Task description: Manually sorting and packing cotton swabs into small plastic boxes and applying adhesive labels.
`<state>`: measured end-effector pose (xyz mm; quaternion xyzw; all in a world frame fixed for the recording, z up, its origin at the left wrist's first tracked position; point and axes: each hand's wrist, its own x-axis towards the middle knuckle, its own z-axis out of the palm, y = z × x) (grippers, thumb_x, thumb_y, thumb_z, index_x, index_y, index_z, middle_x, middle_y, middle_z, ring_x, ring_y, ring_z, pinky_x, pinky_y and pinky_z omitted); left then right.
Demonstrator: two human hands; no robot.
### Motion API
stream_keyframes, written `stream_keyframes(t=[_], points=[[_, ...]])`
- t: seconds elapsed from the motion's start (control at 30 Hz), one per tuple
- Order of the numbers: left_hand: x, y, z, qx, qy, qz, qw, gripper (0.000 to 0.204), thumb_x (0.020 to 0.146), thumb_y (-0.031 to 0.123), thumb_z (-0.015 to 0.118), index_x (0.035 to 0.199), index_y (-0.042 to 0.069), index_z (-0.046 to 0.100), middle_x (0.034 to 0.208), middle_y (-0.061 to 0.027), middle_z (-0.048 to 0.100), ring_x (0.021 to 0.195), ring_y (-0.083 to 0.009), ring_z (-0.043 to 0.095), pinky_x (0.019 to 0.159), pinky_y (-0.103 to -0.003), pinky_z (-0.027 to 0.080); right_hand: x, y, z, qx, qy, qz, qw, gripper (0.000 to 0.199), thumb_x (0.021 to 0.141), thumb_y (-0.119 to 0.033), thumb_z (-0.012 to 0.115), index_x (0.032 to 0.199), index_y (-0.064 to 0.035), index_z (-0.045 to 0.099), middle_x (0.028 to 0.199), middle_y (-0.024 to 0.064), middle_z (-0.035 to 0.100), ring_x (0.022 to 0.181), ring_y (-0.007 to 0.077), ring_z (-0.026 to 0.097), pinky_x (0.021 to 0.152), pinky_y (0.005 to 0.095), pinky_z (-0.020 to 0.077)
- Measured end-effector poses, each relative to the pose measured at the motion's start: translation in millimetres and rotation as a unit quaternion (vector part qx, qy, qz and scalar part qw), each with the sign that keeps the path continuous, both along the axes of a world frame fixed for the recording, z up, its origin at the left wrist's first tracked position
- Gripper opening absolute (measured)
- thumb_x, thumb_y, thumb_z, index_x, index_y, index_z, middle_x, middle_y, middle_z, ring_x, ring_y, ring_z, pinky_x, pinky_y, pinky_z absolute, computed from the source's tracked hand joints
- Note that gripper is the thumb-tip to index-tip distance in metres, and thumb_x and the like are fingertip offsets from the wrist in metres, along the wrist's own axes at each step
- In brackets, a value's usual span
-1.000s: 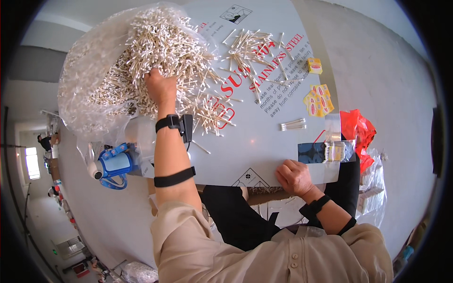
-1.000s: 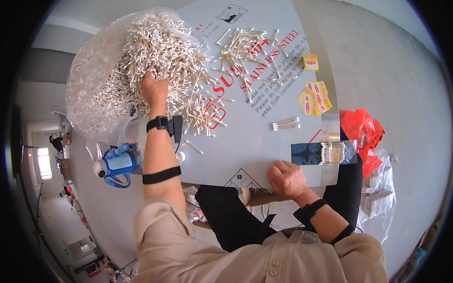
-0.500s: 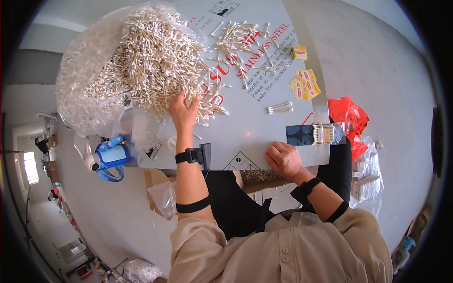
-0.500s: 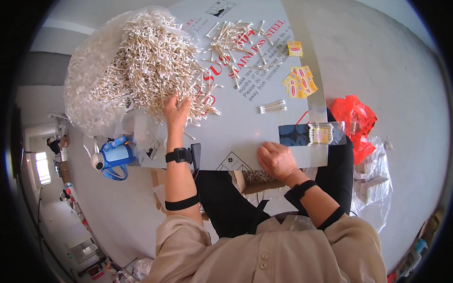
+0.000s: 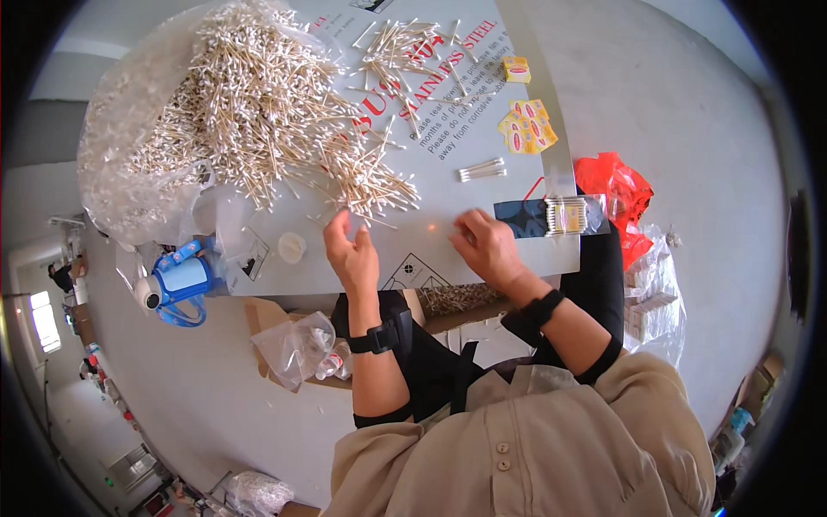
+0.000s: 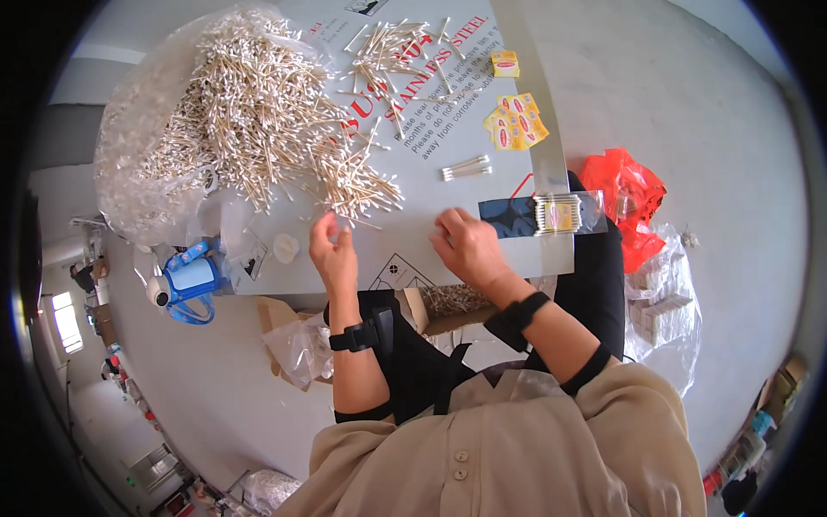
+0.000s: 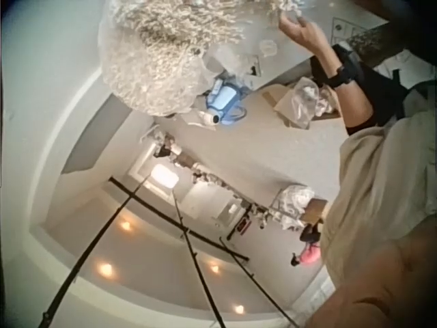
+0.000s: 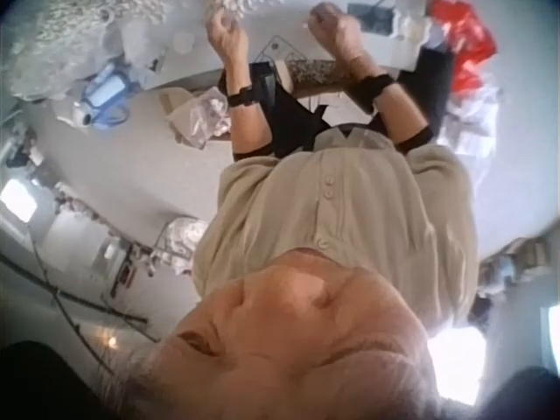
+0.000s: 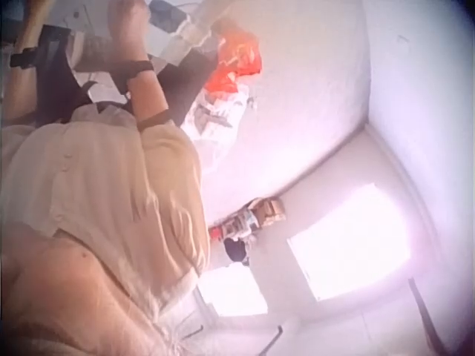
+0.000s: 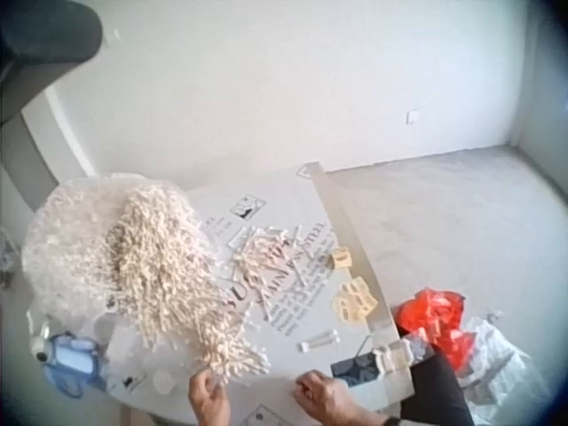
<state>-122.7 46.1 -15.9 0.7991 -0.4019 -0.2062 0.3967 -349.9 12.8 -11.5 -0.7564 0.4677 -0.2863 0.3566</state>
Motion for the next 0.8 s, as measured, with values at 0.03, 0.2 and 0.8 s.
stream_keyframes(t=[0.03,0.2,0.8], points=[[4,5,-4,0.043,-0.003,-0.030,0.999,0.036,0.081,-0.001,0.061,0.117,0.002,0.059,0.114,-0.0145,0.059,0.105,-0.0275,0.057,0.085,-0.038,0.049,12,-8,1,0.009,-0.006,-0.032,0.999,0.027,0.078,-0.020,0.072,0.093,-0.0036,0.057,0.085,0.0114,0.057,0.077,0.0324,0.062,0.066,0.0403,0.0520],[-14,-12,-6,0.021,-0.053,-0.091,0.994,0.036,0.081,-0.006,0.051,0.114,0.004,0.061,0.106,-0.0153,0.062,0.098,-0.0339,0.059,0.088,-0.042,0.046,58,-45,-1,-0.073,0.091,-0.047,0.992,0.043,0.074,-0.025,0.077,0.107,-0.0048,0.057,0.097,0.0127,0.057,0.087,0.0327,0.061,0.070,0.0409,0.0524],[-12,-11,-2,0.054,-0.006,-0.115,0.992,0.049,0.074,-0.012,0.056,0.119,0.006,0.061,0.116,-0.0144,0.058,0.111,-0.0325,0.054,0.096,-0.042,0.044,13,-21,-2,-0.035,0.202,0.006,0.979,0.017,0.080,-0.016,0.065,0.089,-0.0039,0.055,0.088,0.0126,0.060,0.072,0.0332,0.065,0.063,0.0436,0.0540]])
